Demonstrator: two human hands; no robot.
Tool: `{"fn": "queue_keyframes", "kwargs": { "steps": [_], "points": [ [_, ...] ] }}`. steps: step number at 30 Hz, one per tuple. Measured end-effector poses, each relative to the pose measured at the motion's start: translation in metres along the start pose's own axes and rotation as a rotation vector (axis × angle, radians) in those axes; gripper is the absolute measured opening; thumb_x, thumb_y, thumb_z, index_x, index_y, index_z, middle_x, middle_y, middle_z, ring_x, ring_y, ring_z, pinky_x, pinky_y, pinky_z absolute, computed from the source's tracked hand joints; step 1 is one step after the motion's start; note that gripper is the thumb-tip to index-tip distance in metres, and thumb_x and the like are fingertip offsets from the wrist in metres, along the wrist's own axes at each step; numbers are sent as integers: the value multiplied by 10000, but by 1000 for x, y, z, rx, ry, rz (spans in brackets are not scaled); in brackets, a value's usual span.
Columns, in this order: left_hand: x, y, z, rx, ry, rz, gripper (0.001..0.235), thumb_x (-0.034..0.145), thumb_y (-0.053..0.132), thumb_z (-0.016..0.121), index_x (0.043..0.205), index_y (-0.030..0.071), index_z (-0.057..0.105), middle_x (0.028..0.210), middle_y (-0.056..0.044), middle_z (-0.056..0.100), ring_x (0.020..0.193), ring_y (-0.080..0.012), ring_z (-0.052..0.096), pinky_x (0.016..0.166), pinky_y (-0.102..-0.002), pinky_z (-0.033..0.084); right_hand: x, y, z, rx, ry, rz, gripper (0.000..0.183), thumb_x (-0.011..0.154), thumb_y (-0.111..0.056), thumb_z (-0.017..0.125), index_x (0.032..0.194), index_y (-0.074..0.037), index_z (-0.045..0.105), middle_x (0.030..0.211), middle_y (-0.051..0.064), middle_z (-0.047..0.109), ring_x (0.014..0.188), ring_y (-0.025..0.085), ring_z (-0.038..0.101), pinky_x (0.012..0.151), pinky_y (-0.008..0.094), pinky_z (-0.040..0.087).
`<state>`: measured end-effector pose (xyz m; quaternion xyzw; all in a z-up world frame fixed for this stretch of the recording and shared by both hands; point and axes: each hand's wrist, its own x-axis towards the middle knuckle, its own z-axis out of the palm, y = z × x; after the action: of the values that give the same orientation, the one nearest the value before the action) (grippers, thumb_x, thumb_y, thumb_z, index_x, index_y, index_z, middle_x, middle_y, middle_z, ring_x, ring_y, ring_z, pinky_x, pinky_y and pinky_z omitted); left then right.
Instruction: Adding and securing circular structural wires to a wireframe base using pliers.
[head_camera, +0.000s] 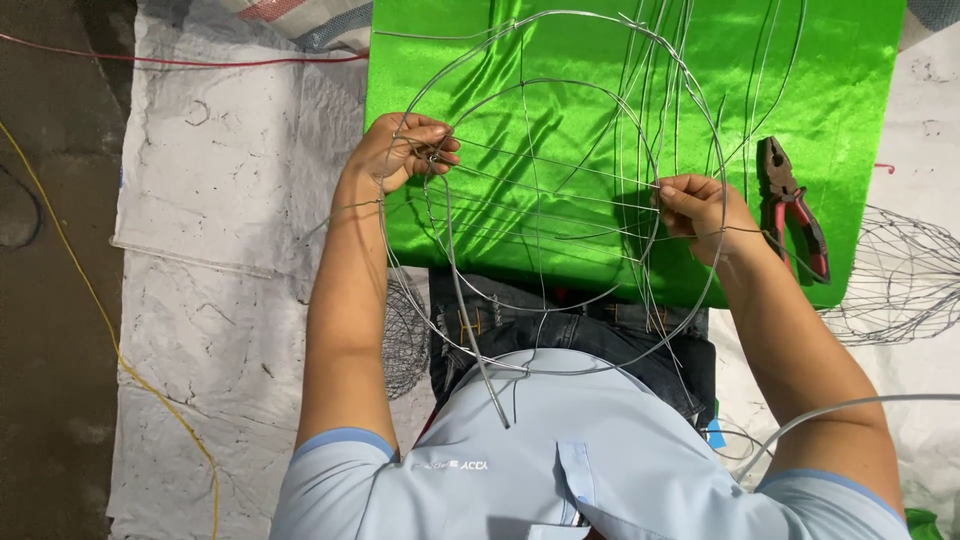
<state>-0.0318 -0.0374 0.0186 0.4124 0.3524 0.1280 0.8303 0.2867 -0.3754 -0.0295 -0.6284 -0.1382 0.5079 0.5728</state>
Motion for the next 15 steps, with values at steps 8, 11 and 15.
{"fn": "queue_keyframes", "kwargs": {
  "steps": [8, 11, 15],
  "points": [
    [-1, 5, 3, -25, -6, -21, 265, 941, 179, 764, 1016, -70, 713, 942, -249, 769, 798, -310, 792, 657, -398, 704, 2, 3, 3, -6, 66, -44, 140, 1000, -115, 722, 1108, -31, 690, 708, 16, 576, 538, 101, 594, 433, 176, 438],
    [0, 4, 0, -19, -14, -21, 338, 950, 262, 754, 1018, -67, 716, 955, -253, 768, 818, -316, 792, 673, -406, 706, 3, 7, 3, -8, 86, -58, 136, 1006, -120, 725, 1107, -34, 694, 696, 24, 573, 535, 106, 592, 431, 178, 421],
    [-6, 16, 5, 107, 24, -79, 592, 938, 468, 613, 1074, -101, 703, 970, -247, 763, 816, -333, 786, 661, -338, 670, 6, 10, -5, 26, 59, 3, 53, 989, -153, 709, 943, -133, 690, 716, -3, 541, 552, 98, 434, 503, 255, 291]
  ]
}}
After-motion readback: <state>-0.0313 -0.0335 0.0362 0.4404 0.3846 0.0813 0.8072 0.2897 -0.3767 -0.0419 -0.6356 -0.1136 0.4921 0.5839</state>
